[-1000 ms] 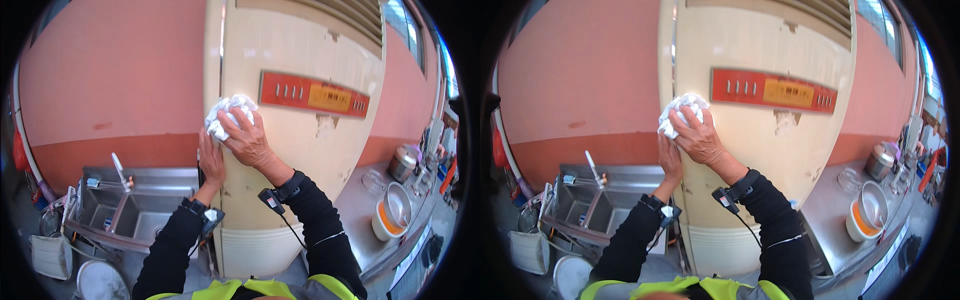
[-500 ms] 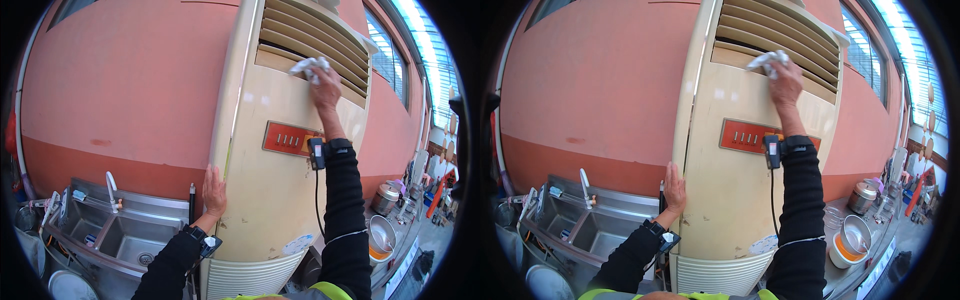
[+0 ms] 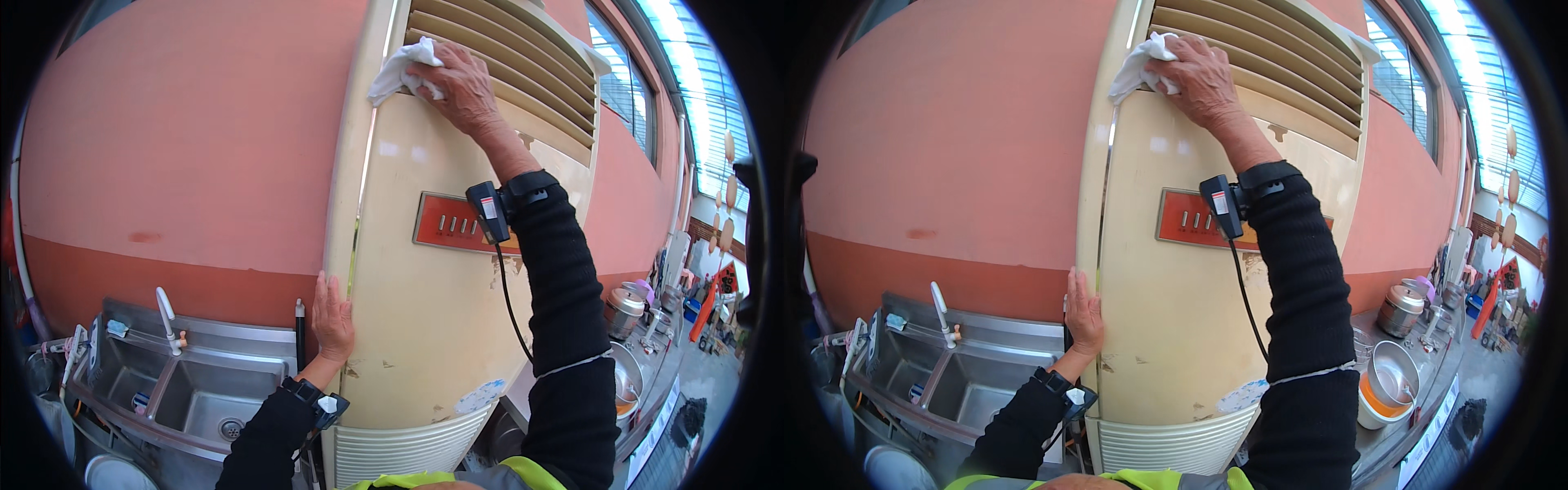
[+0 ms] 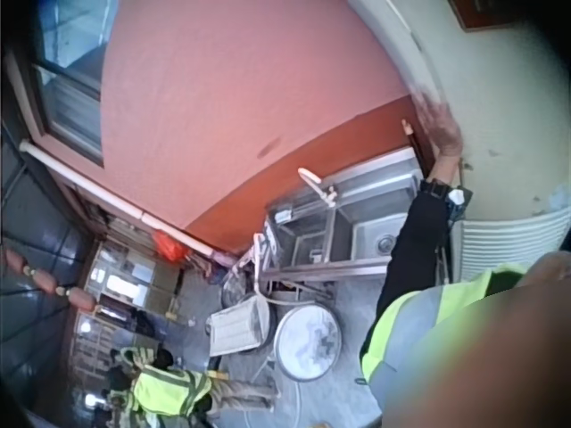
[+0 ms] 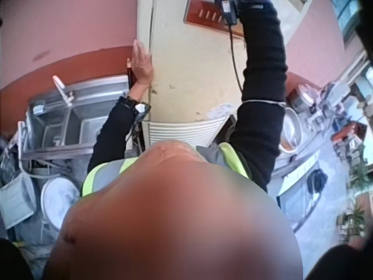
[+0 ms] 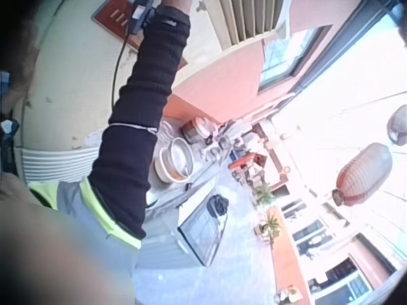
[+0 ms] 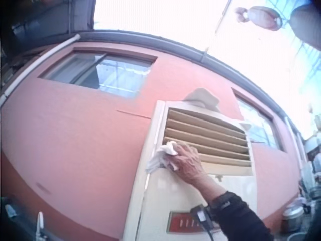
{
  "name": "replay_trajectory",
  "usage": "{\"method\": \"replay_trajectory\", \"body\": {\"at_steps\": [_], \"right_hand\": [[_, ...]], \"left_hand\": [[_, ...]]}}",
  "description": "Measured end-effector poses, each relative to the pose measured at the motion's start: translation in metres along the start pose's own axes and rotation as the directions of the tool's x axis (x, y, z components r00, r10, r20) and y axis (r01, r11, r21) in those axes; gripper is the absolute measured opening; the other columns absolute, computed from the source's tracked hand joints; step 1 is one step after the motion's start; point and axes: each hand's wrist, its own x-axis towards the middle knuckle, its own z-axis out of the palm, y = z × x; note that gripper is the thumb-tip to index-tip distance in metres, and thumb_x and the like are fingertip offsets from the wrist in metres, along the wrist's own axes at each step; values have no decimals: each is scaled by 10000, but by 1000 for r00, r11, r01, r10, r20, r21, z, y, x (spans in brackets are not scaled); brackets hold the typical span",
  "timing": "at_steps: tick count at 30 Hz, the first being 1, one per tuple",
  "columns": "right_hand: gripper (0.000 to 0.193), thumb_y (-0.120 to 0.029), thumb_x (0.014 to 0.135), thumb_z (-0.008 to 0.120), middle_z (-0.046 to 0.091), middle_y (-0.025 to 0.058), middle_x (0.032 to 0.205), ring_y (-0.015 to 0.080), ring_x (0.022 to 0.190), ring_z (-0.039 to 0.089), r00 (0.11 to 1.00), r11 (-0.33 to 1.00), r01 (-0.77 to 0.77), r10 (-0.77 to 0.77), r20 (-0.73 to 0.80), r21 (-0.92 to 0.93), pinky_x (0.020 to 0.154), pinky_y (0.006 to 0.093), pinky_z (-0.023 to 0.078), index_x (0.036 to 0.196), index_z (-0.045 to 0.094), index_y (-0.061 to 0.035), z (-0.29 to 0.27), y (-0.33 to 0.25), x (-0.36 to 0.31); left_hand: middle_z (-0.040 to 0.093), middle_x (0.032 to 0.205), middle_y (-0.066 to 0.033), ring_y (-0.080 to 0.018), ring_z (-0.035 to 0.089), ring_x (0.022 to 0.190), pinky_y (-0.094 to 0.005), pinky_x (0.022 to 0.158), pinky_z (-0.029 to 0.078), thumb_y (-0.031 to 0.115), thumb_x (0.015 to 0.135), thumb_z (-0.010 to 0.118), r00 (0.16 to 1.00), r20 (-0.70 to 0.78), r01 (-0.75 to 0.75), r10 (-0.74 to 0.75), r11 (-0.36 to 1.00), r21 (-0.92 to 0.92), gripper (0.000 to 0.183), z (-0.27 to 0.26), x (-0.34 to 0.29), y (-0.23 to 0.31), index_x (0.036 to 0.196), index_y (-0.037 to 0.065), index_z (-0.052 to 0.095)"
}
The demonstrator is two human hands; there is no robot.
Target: The person wipes the exterior of a large beige appliance with a white cloth, moving from the top vents down the front and sides. They also wipe the adjacent stainless steel sink and countertop. The person repeatedly folds and repositions the cloth while cleaning.
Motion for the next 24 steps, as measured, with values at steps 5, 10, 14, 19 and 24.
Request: {"method": "replay_trajectory", "body": {"at_steps": [5,10,14,19,24], "right_hand": [[344,-135,694,691,532,43,1244,257,1181,466,975,977,-200,206,80,-77,886,408,415,1023,689,-234,-35,54,-65],[336,-137,695,686,547,87,1235,291,1181,471,929,917,-350,366,53,-194,1000,384,377,1030,685,-164,-62,122,-147],[327,-163,739,667,535,113,1255,307,1204,451,829,807,-531,558,40,-259,1018,387,358,1064,665,-139,-76,174,-203],[308,-220,813,568,553,116,1229,320,1118,527,629,581,-693,777,36,-426,928,431,422,1105,619,-136,-100,222,-252],[314,-321,837,525,609,130,1134,322,1047,576,244,197,-789,970,-1,-582,877,433,456,1096,618,-171,-114,239,-285]], "left_hand": [[374,1389,-237,-403,428,1225,-446,980,380,180,916,512,1000,9,11,-11,1000,-14,498,1,0,0,1372,48,364],[370,1391,-241,-402,418,1237,-454,1004,354,166,918,504,999,10,35,-35,999,-25,495,2,-1,0,1373,34,360],[364,1392,-250,-409,411,1240,-454,1006,345,147,921,489,999,24,42,-41,999,-20,483,1,-1,0,1369,22,361],[362,1394,-251,-415,399,1252,-419,1010,358,130,933,467,999,20,40,-39,998,-38,466,1,0,3,1368,9,355],[360,1394,-256,-414,395,1257,-415,1016,352,131,937,460,998,19,62,-61,997,-38,463,2,0,4,1370,5,352]]}}
